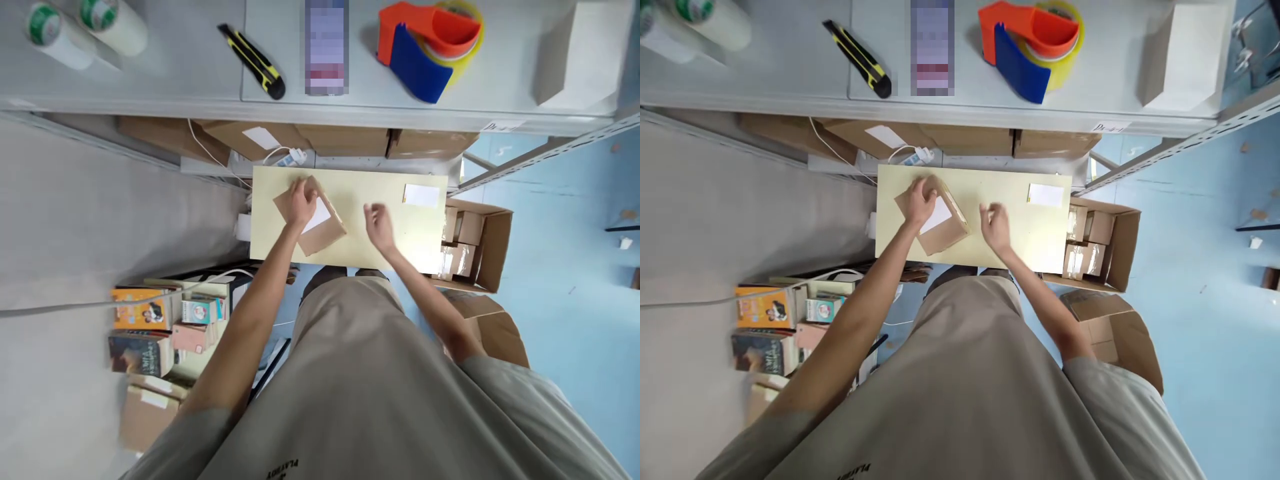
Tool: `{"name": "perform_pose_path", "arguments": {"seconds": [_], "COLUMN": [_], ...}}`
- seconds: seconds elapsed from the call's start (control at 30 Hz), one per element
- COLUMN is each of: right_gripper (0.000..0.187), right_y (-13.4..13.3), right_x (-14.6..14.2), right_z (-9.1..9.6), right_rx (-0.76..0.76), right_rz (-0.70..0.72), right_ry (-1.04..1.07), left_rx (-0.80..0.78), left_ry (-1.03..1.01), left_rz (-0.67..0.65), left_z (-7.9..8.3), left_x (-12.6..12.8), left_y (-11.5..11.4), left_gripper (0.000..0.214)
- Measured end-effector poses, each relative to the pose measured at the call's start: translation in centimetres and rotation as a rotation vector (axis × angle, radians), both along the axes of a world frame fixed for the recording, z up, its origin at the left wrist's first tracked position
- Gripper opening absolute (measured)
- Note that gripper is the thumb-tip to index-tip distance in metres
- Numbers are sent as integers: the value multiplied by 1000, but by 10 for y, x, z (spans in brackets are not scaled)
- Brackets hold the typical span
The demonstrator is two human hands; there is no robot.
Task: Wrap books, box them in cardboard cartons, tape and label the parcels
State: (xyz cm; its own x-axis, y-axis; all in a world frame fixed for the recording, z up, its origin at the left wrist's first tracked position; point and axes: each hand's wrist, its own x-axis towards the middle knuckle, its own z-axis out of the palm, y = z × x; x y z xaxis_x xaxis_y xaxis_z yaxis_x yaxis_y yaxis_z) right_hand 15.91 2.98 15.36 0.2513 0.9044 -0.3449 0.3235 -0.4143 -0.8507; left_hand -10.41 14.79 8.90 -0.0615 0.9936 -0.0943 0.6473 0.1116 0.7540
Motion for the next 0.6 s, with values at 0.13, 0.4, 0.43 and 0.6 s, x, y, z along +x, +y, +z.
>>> {"name": "perform_pose_path", "arguments": {"seconds": [0.13,0.4,0.43,0.6], "right_gripper": [72,76,74,77], "right_y": [-51,-54,-61,-84], "right_x": [-57,-64,-62,-34], "right_z": [-36,-20,-15,3], "right_rx": [-701,-595,-536,-195], "right_rz": [-199,-398,-382,-320], "right_ry": [726,1015,972,580], "left_rx": [-104,11,30,-35], "left_ry": [34,-34,-23,-60], "left_rz": [-24,-13,-2,6], "left_z": [-24,15,26,57], "left_x": [-12,-17,-22,-37], "left_y": [34,30,22,-39], "left_gripper": [66,58,57,53]}}
